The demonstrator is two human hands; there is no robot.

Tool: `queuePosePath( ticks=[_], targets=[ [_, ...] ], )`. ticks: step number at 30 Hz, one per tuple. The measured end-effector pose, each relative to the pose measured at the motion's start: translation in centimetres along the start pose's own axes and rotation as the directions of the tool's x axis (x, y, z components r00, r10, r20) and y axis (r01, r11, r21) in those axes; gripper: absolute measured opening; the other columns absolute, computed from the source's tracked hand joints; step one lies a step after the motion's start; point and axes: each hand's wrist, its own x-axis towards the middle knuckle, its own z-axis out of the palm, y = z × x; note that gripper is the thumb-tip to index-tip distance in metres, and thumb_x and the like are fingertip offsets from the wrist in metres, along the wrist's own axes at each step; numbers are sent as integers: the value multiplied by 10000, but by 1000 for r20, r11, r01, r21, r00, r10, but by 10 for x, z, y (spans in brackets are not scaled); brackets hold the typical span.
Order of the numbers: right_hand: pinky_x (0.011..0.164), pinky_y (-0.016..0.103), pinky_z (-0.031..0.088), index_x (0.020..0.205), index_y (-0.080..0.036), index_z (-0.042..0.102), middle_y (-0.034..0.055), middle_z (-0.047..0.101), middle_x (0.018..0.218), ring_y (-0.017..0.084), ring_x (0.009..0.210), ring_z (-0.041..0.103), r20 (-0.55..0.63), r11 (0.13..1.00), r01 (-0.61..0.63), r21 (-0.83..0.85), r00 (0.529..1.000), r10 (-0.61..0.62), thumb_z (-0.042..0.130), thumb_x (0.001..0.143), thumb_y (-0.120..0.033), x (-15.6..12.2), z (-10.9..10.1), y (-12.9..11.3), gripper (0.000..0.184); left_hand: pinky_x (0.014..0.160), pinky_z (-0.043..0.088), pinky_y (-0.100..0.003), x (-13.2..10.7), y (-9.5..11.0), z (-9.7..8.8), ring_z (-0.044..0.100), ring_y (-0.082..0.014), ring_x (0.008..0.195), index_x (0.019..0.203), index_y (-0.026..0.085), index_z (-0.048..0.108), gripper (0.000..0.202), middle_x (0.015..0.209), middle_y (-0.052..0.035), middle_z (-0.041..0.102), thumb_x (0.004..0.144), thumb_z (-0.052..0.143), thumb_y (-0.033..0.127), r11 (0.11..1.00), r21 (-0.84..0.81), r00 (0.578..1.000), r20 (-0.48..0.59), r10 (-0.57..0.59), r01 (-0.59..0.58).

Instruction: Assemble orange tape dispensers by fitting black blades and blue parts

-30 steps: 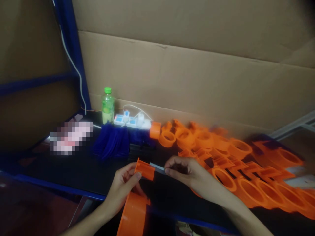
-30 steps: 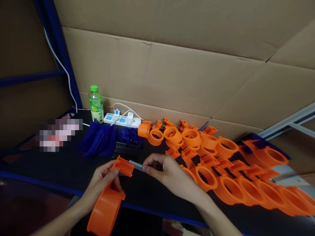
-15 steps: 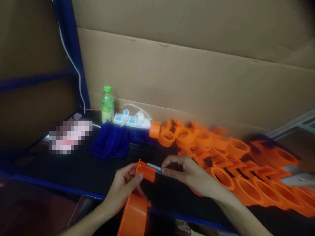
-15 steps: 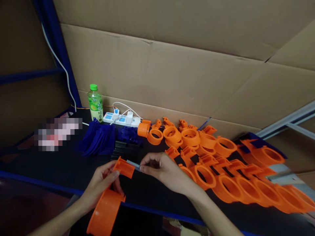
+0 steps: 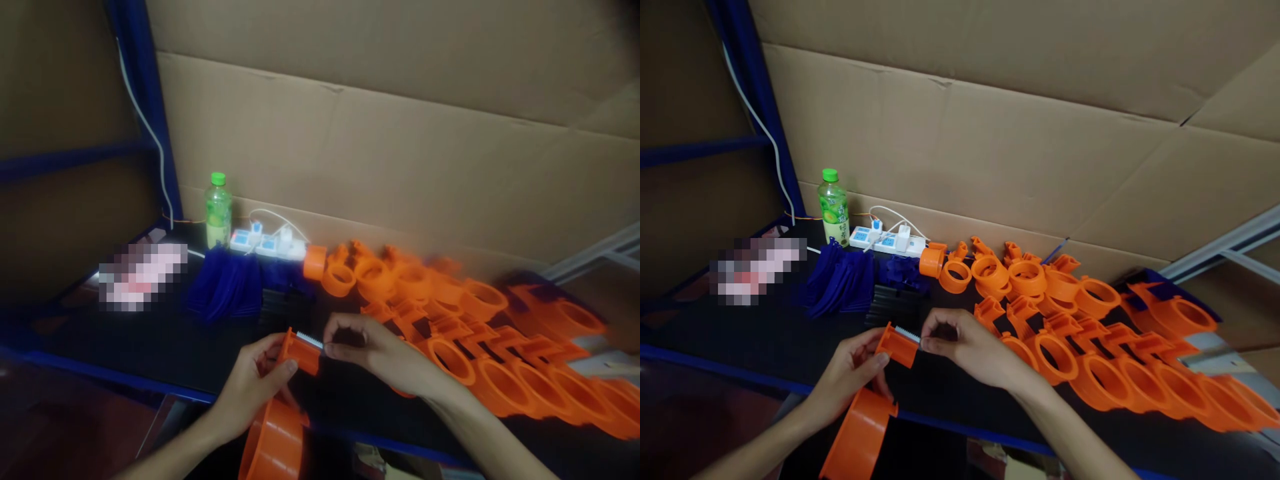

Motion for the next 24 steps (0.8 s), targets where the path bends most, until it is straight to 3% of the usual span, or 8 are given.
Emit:
queuePosePath(
  ticks=[7, 16, 24],
  targets=[
    [641, 223, 393, 823, -170, 610, -20, 578, 744, 111, 707, 512, 46, 998, 1, 66, 999, -4, 655, 849, -291, 4, 2, -1, 132, 520, 568, -224, -1, 3, 2, 723, -158, 569, 1251, 166, 630, 433, 947, -108, 766, 863, 705, 342, 1000, -3, 999, 36, -7, 8],
    [671, 239, 419, 831, -164, 602, -5, 601, 777, 126, 743, 538, 66, 997, 13, 72, 998, -18, 652, 857, -287, 7, 5, 6, 136, 523, 564, -209, 0, 6, 1, 719, -142, 588, 1252, 176, 632, 413, 1012, -108, 755, 873, 698, 329, 1000, 8, 998, 59, -3, 2],
    [707, 250, 443, 907, -164, 641, 16, 646, 848, 143, 791, 579, 116, 999, 52, -8, 992, -51, 635, 894, -420, 10, -8, 2, 256, 512, 538, -214, -1, 2, 1, 708, -170, 535, 1230, 132, 614, 423, 610, -27, 720, 873, 695, 345, 1000, -27, 1000, 22, -10, 11]
  ],
)
